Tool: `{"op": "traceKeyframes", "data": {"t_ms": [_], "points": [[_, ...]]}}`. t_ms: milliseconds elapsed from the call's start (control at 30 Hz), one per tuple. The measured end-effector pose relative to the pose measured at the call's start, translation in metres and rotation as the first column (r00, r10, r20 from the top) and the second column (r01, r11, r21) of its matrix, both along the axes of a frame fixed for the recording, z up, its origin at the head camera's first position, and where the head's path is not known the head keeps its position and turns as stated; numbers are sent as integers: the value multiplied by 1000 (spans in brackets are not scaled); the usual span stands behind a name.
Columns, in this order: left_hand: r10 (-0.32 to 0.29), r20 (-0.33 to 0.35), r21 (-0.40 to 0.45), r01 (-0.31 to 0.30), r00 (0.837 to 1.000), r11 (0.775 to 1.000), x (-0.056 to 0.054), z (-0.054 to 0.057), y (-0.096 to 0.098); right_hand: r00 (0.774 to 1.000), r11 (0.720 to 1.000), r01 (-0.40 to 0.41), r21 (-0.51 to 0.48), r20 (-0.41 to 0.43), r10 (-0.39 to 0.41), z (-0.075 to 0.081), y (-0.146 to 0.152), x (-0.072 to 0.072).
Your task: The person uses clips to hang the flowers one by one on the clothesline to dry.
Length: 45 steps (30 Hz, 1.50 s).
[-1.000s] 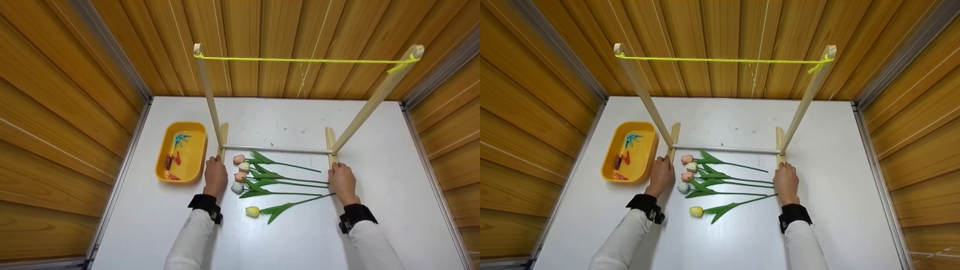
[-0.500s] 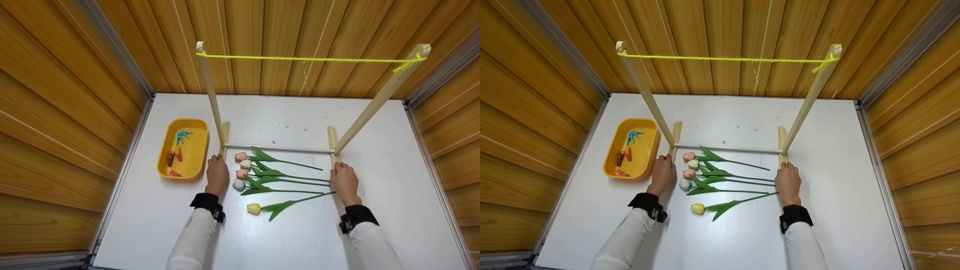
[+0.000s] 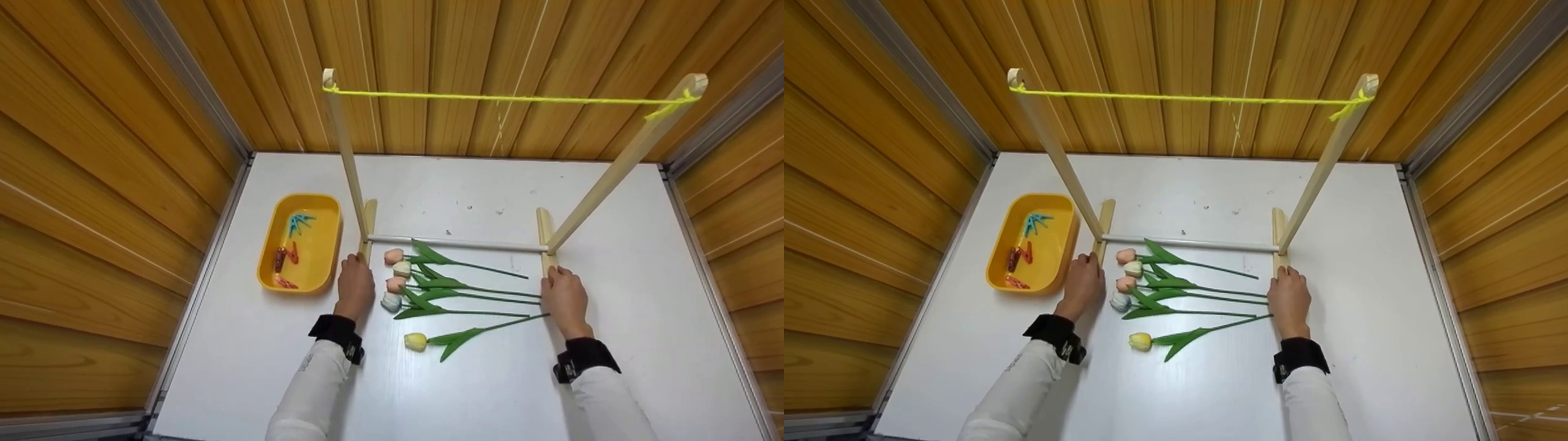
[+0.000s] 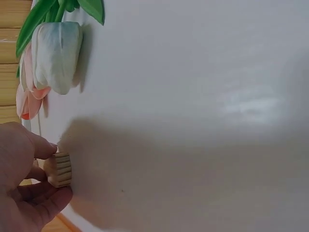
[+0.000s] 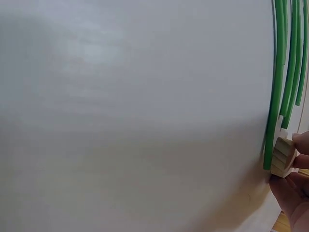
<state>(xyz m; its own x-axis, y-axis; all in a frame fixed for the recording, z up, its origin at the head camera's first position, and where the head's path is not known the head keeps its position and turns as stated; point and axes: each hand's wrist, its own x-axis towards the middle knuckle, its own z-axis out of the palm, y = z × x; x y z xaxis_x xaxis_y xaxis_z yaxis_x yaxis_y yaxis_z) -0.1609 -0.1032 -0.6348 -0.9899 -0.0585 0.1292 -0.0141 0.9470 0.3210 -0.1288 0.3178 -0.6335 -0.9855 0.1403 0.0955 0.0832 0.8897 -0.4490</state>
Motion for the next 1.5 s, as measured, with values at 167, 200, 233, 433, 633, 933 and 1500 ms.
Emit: {"op": "traceKeyframes", "data": {"t_ms": [167,200,233,433,633,933,1500], "points": [[-48,24,-67,49,999,997,-3,16,-4,1000,998,17,-65,12,-17,4,-1,-2],[-55,27,-69,57,998,996,-4,19,-5,1000,996,20,-85,21,-18,5,0,-2],[-65,28,-67,66,998,996,-5,22,-6,999,994,21,-106,31,-18,7,0,-2],[-121,-8,66,121,993,990,-9,37,-13,999,988,35,-151,46,-29,12,-2,1],[-89,-48,65,92,995,994,-21,59,-23,996,993,28,-116,-80,-38,22,-8,4],[37,79,-60,-33,996,998,-36,61,-51,941,980,-179,83,-275,195,28,-36,3],[41,185,1,-42,982,999,-30,44,-62,928,965,-241,108,-266,261,36,-53,-5]]}}
